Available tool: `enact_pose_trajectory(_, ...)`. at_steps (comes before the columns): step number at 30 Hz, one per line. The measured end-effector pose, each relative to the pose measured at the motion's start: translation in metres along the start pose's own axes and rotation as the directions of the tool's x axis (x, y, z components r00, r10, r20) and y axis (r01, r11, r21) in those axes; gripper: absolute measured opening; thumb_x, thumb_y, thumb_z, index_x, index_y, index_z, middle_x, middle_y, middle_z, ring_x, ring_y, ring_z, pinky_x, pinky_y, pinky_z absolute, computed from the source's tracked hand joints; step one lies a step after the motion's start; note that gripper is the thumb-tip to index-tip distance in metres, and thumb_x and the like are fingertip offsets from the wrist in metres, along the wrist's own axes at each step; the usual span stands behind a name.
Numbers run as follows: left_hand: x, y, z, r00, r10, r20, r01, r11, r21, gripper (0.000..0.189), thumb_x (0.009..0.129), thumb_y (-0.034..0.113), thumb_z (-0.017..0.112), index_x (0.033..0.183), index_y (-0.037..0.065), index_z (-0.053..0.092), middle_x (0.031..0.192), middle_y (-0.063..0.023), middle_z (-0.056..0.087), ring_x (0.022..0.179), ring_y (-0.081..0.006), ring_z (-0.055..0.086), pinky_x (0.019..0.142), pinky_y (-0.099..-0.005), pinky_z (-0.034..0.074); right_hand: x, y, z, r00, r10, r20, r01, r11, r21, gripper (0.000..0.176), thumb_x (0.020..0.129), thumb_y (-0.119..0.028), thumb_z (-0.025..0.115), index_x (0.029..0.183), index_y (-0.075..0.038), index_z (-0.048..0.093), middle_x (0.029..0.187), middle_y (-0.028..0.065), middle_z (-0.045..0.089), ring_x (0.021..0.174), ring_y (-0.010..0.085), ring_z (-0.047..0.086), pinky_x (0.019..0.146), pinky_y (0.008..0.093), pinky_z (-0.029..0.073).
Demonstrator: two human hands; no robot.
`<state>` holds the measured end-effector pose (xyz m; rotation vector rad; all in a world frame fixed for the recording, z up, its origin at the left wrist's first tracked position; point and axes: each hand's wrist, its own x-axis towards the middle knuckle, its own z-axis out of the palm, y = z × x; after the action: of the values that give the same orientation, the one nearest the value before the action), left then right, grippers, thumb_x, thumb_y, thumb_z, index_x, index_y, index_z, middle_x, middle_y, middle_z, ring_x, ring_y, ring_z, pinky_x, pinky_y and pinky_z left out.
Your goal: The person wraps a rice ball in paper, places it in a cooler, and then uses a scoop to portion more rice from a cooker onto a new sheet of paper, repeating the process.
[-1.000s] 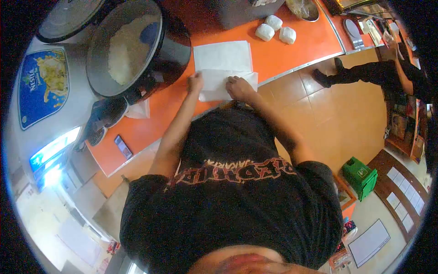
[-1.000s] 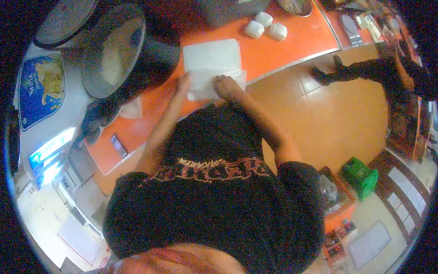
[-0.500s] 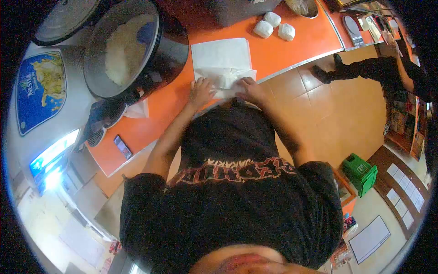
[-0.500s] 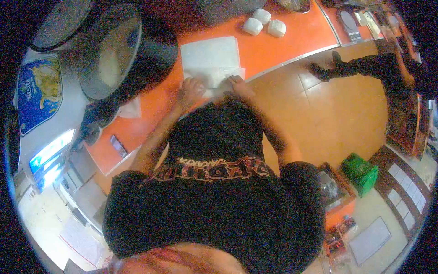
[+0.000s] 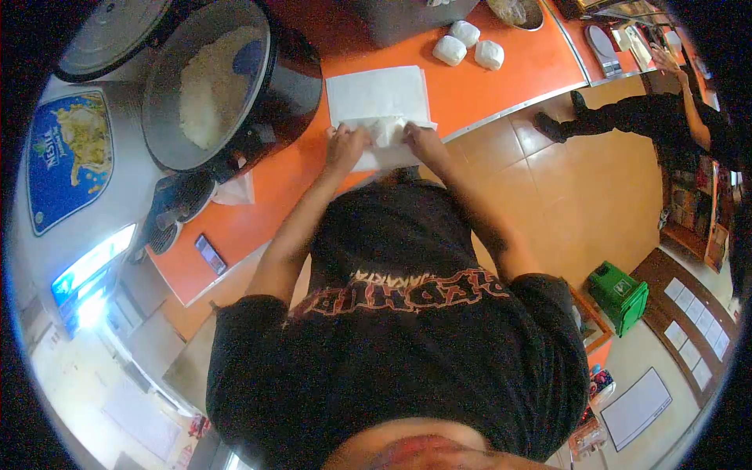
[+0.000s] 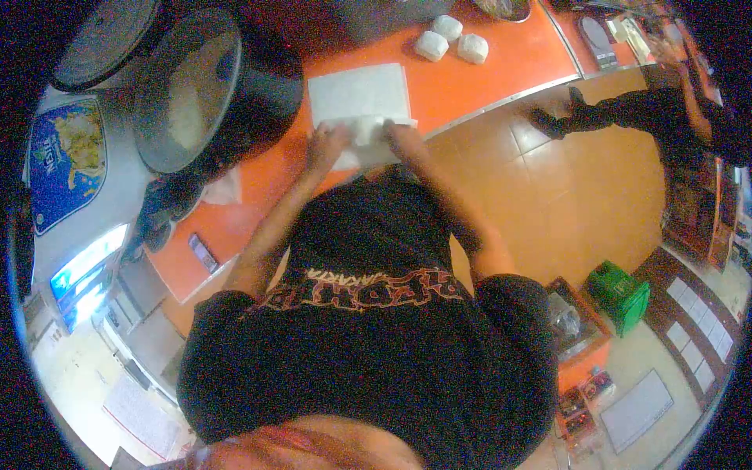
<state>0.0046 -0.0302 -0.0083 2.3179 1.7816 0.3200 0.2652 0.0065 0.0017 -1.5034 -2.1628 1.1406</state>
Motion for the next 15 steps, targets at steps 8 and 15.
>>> enact_pose_trajectory(8,0.039,0.028,-0.04,0.97,-0.072,-0.233,0.101,0.989,0.112,0.034,0.072,0.027,0.079,0.099,0.011,0.065,0.077,-0.0075,0.069,0.094,-0.0288,0.06,0.083,-0.0476,0.036,0.018,-0.026,-0.023,0.905,-0.278,-0.321,0.147,0.914,-0.377,0.048,0.067,-0.023,0.084,0.107,-0.01,0.061,0.09,0.0119,0.065,0.095,0.034,0.063,0.085,0.0434,0.051)
enact_pose_trajectory(15,0.025,0.008,-0.015,0.992,-0.093,-0.082,0.099,0.992,0.081,0.01,0.076,0.024,0.072,0.08,0.015,0.069,0.086,-0.0028,0.07,0.093,-0.0246,0.06,0.084,-0.0458,0.036,0.015,-0.002,-0.02,0.913,-0.4,-0.079,0.323,0.828,-0.458,0.015,0.074,-0.02,0.071,0.087,-0.013,0.069,0.086,0.0025,0.061,0.085,0.026,0.063,0.076,0.0423,0.048)
